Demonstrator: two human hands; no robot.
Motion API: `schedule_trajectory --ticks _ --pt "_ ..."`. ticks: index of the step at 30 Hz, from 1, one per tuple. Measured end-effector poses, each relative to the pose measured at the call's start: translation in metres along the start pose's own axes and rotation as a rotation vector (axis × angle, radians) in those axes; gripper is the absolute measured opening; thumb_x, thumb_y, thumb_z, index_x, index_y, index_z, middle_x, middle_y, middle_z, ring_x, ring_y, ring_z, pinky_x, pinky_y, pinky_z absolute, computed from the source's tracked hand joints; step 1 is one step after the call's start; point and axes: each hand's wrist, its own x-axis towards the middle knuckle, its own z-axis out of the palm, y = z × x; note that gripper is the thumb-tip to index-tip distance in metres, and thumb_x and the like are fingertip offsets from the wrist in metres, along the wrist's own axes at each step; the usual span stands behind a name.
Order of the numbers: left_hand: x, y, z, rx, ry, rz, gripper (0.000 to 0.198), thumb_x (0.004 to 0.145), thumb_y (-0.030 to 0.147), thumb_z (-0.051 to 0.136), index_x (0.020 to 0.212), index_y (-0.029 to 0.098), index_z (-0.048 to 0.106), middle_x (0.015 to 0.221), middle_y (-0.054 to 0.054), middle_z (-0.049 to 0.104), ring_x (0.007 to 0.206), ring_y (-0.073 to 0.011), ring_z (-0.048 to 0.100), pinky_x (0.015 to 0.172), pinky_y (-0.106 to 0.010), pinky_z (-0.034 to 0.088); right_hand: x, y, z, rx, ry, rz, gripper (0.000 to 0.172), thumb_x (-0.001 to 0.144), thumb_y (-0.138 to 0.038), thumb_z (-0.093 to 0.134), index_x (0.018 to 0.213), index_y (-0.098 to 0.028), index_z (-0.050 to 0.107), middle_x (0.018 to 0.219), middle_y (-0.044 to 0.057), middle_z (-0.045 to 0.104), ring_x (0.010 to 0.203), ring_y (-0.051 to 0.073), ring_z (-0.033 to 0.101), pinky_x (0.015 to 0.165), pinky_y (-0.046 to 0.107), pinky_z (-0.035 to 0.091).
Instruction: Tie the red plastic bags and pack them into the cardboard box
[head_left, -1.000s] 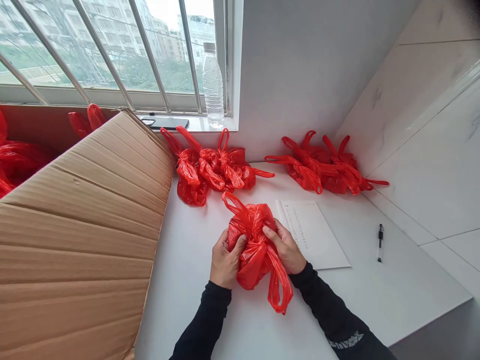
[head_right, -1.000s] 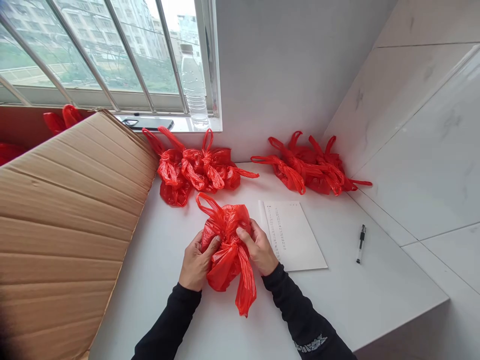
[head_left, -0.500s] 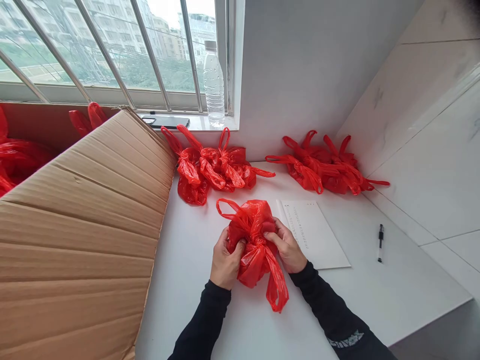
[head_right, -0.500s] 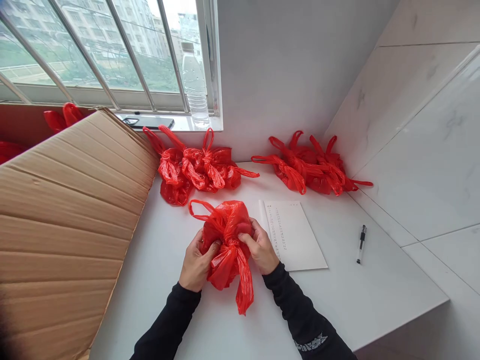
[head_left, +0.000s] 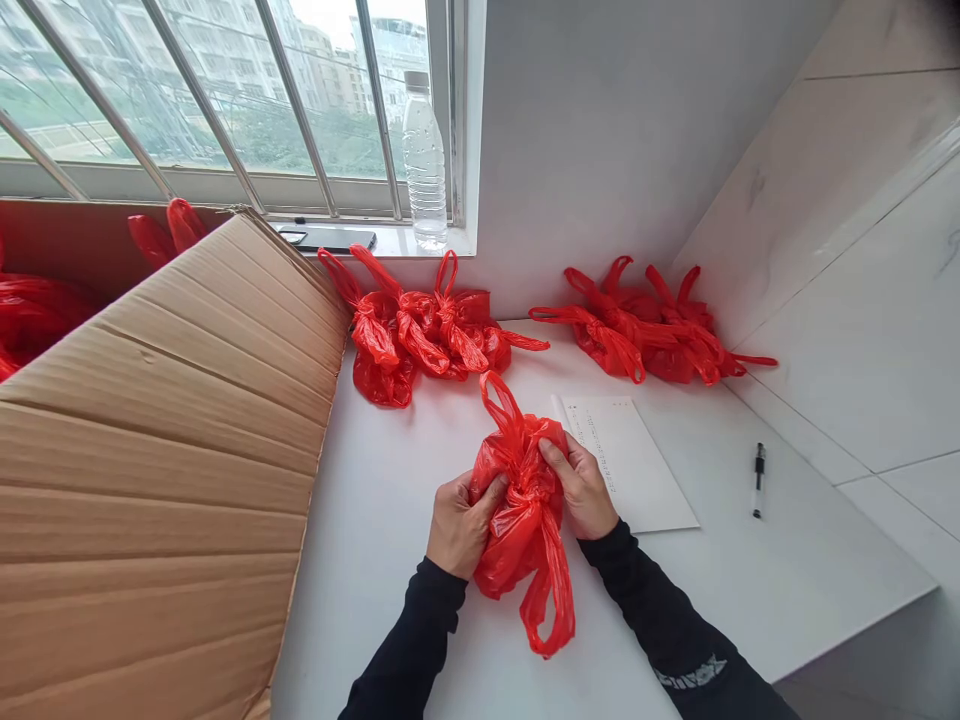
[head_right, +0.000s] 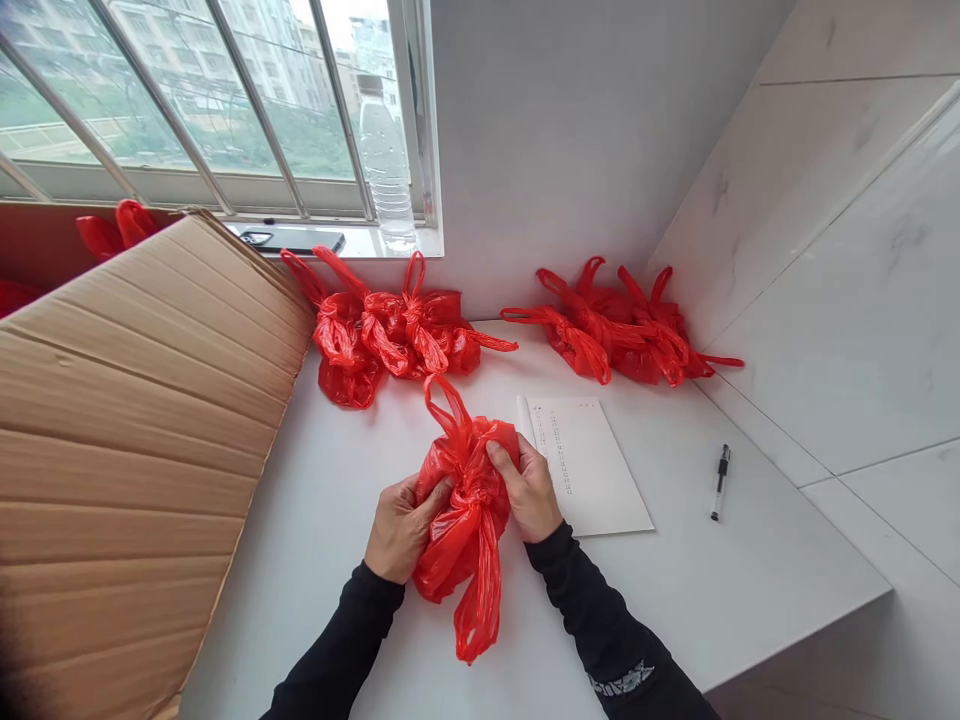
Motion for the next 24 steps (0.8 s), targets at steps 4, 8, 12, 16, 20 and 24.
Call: schedule_trajectory --ticks 4,8,12,16,20,24 --pt "0.0006 0.0000 -0.0029 0.101 0.016 0.059 0.027 0.085 0.040 0.061 0.081 0.014 0.065 0.070 0.000 0.062 0.061 -0.0124 0.050 0.057 -0.023 0.042 0.0003 -0.0010 0.0005 0.069 -0.041 0.033 0.029 0.087 -0.037 0.063 0.111 -0.022 0.065 0.105 0.005 0.070 0.095 0.022 0.064 0.089 0.036 0.050" --pt "0.0004 0.0016 -0.0033 0.097 0.039 0.095 0.026 0.086 0.039 0.060 0.094 0.015 0.067 0.077 -0.001 0.065 0.066 -0.0144 0.054 0.061 -0.024 0.045 0.0010 -0.0013 -0.0016 0.102 -0.068 0.040 0.030 0.082 -0.031 0.069 0.110 -0.023 0.064 0.106 0.004 0.069 0.096 0.022 0.064 0.089 0.034 0.050" --pt "0.0001 0.0023 -0.0015 0.044 0.015 0.075 0.028 0.084 0.039 0.063 0.096 0.015 0.068 0.079 -0.002 0.067 0.070 -0.0178 0.059 0.063 -0.026 0.048 0.0015 -0.0002 -0.0029 0.083 -0.063 0.033 0.029 0.081 -0.034 0.071 0.106 -0.022 0.064 0.102 0.004 0.070 0.094 0.022 0.065 0.089 0.036 0.051" --pt "0.0006 0.0022 -0.0020 0.051 0.015 0.068 0.028 0.084 0.041 0.063 0.094 0.015 0.069 0.078 -0.003 0.069 0.070 -0.0179 0.060 0.064 -0.026 0.049 0.0020 0.0004 -0.0034 0.078 -0.046 0.044 0.030 0.080 -0.037 0.072 0.105 -0.022 0.064 0.101 0.005 0.069 0.092 0.022 0.065 0.086 0.036 0.052" --pt "-0.0005 0.0055 -0.0035 0.064 -0.024 0.062 0.027 0.082 0.040 0.065 0.093 0.015 0.068 0.081 -0.004 0.070 0.071 -0.0182 0.062 0.065 -0.027 0.050 0.0014 -0.0012 -0.0038 0.075 -0.059 0.039 0.027 0.081 -0.037 0.072 0.101 -0.022 0.064 0.098 0.004 0.069 0.088 0.021 0.065 0.083 0.034 0.051" --pt "-0.0024 0.0084 -0.0013 0.068 -0.114 0.049 0.025 0.081 0.039 0.067 0.088 0.015 0.067 0.080 -0.004 0.069 0.073 -0.0184 0.061 0.067 -0.027 0.050 -0.0006 -0.0026 -0.0024 0.053 -0.100 0.079 0.025 0.085 -0.044 0.066 0.096 -0.022 0.064 0.088 0.002 0.069 0.074 0.017 0.063 0.070 0.029 0.050"
